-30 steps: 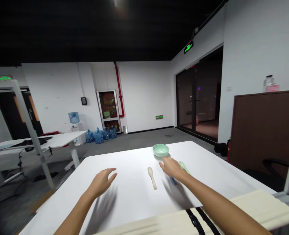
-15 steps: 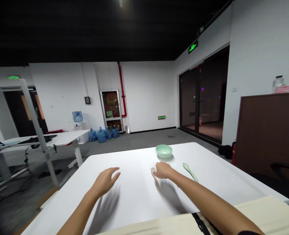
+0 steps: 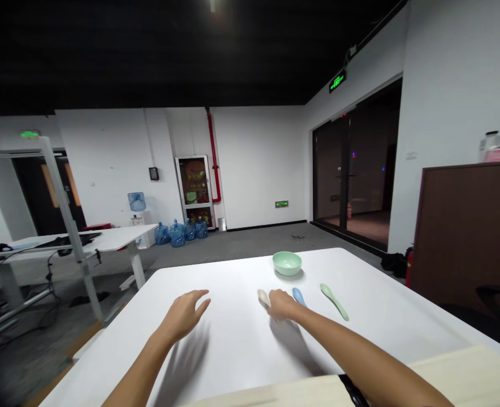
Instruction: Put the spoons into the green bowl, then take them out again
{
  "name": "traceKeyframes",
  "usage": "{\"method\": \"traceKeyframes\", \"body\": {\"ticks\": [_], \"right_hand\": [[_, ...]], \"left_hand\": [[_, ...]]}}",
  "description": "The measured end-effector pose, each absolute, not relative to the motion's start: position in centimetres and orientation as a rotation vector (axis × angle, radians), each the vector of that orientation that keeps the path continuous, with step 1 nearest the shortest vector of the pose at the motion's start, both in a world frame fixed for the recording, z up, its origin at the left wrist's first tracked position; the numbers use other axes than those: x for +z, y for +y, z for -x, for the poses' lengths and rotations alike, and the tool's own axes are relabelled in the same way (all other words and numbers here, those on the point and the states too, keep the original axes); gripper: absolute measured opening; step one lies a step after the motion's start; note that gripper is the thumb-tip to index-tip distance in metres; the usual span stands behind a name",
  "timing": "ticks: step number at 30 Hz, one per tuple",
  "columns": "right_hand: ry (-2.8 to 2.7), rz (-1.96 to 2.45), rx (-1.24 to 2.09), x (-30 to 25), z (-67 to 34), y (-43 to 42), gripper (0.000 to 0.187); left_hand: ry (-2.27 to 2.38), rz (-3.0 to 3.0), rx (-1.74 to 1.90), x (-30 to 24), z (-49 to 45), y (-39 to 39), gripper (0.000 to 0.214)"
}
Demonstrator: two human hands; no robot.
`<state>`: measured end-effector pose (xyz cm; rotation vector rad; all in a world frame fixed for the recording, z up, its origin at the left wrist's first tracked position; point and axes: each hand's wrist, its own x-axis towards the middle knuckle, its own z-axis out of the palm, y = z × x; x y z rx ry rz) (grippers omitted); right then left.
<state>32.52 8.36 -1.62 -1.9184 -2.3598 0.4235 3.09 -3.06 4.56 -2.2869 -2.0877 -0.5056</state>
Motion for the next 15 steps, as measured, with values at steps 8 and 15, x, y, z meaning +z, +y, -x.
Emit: {"method": "traceKeyframes", "body": {"ticks": [8,15], "right_hand": [[-2.157,1.939,0.182,3.6,-35.2,13.1,0.025],[-1.951,2.092,0.083,4.6,-38.5,18.8,0.033]], "left_hand": [[-2.121,2.294,-0.482,4.9,-3.3,-3.2,0.049],[-2.156,2.286,-0.498,4.7,-3.2,-2.7,0.048]]}}
